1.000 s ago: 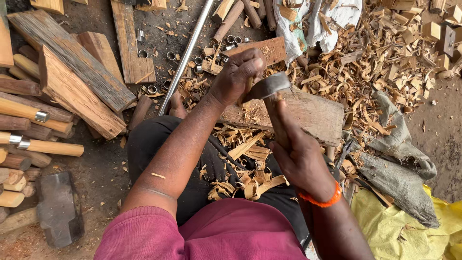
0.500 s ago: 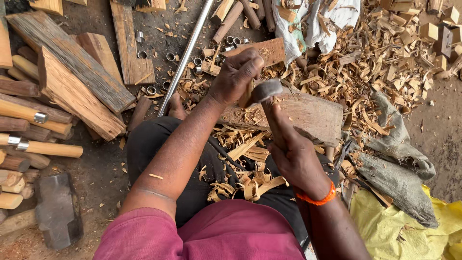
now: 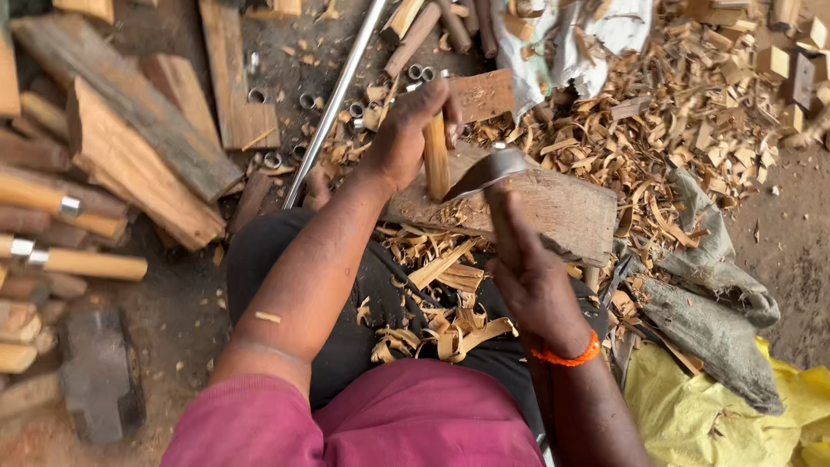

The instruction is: The person sits on the ground and uses a hammer to shape a small wooden piece held against a larger wooden block. They repeatedly strike the wood to refine its shape, occasionally pausing to inspect the piece before continuing.

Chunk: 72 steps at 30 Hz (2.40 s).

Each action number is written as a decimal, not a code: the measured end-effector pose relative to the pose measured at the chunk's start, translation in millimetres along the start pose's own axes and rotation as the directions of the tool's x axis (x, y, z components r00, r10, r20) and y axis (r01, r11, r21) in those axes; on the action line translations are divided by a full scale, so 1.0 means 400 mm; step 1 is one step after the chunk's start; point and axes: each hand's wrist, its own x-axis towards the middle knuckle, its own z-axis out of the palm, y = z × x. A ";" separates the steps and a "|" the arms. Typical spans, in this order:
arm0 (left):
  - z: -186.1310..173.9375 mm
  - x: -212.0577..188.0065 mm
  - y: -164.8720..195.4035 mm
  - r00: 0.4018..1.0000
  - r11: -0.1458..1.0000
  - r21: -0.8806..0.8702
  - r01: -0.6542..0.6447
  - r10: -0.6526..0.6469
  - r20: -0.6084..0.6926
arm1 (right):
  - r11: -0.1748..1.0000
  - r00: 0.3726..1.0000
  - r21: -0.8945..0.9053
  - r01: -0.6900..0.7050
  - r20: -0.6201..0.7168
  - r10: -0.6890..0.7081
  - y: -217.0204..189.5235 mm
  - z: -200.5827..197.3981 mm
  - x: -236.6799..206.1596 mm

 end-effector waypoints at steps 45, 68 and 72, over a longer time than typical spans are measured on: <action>-0.011 0.039 -0.027 0.962 0.971 0.094 -0.220 0.200 0.184 | 0.956 0.965 0.132 0.264 -0.033 -0.262 -0.099 -0.057 -0.005; -0.017 0.056 -0.018 0.958 0.980 0.103 -0.169 0.139 0.250 | 0.997 0.989 -0.009 0.082 -0.123 -0.083 -0.113 -0.081 -0.040; -0.016 0.043 -0.029 0.945 0.963 0.142 -0.231 0.187 0.270 | 0.967 0.986 0.254 0.014 -0.166 0.029 -0.142 -0.093 -0.046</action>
